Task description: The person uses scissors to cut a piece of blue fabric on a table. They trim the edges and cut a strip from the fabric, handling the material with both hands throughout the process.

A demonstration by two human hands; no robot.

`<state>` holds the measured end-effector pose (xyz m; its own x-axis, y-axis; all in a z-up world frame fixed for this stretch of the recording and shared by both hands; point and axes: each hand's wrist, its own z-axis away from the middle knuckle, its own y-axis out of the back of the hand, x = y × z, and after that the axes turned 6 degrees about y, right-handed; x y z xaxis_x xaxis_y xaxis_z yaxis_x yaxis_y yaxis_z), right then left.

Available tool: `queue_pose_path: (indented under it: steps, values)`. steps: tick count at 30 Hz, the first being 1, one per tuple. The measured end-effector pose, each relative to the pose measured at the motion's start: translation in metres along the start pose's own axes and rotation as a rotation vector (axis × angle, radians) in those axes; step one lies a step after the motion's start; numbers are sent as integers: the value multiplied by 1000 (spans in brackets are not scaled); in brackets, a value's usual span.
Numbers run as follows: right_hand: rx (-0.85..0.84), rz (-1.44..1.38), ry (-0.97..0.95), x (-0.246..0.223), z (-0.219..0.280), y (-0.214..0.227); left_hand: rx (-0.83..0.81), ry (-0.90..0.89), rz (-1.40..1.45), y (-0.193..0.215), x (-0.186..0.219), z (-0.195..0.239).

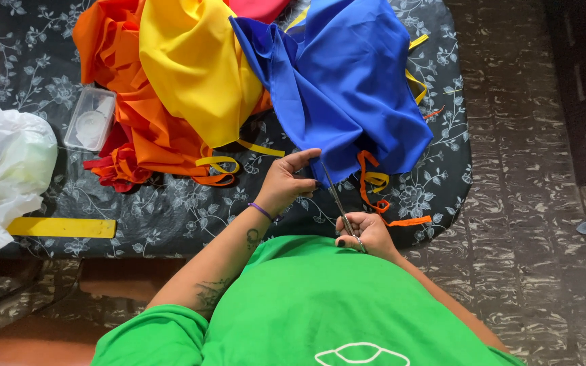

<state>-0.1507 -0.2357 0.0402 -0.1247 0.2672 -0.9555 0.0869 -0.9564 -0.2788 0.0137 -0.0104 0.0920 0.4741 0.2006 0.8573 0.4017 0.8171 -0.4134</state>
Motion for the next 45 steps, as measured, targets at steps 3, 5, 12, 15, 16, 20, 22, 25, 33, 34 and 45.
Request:
queue_pose_path:
  steps: [3, 5, 12, 15, 16, 20, 22, 25, 33, 34, 45]
  values:
    - [-6, 21, 3, 4, 0, 1, -2, -20, -12, 4, -8, -2]
    - [-8, 12, -6, 7, 0, 0, -10, -27, 6, -4, 1, 6]
    - [47, -62, -31, 30, 0, 7, -10, -57, -15, 14, -35, -8]
    - [60, -108, -54, 39, 2, 10, 25, -59, -17, 16, -47, -9]
    - [59, -111, -59, 42, 3, 9, 29, -54, -15, 15, -49, -7]
    - [78, -142, -111, 51, 6, 6, 78, -2, 39, 16, -55, -1]
    - [82, -152, -139, 53, 8, 5, 94, 30, 55, 18, -62, 1]
    - [64, -152, -179, 60, 11, 4, 120, 57, 70, 24, -74, 3]
    - [28, -136, -232, 70, 14, 13, 115, 89, 98, 31, -82, 11]
    - [27, -136, -235, 71, 15, 14, 117, 90, 99, 32, -84, 11]
    - [33, -87, -249, 69, 18, 14, 82, 84, 88, 32, -81, 15]
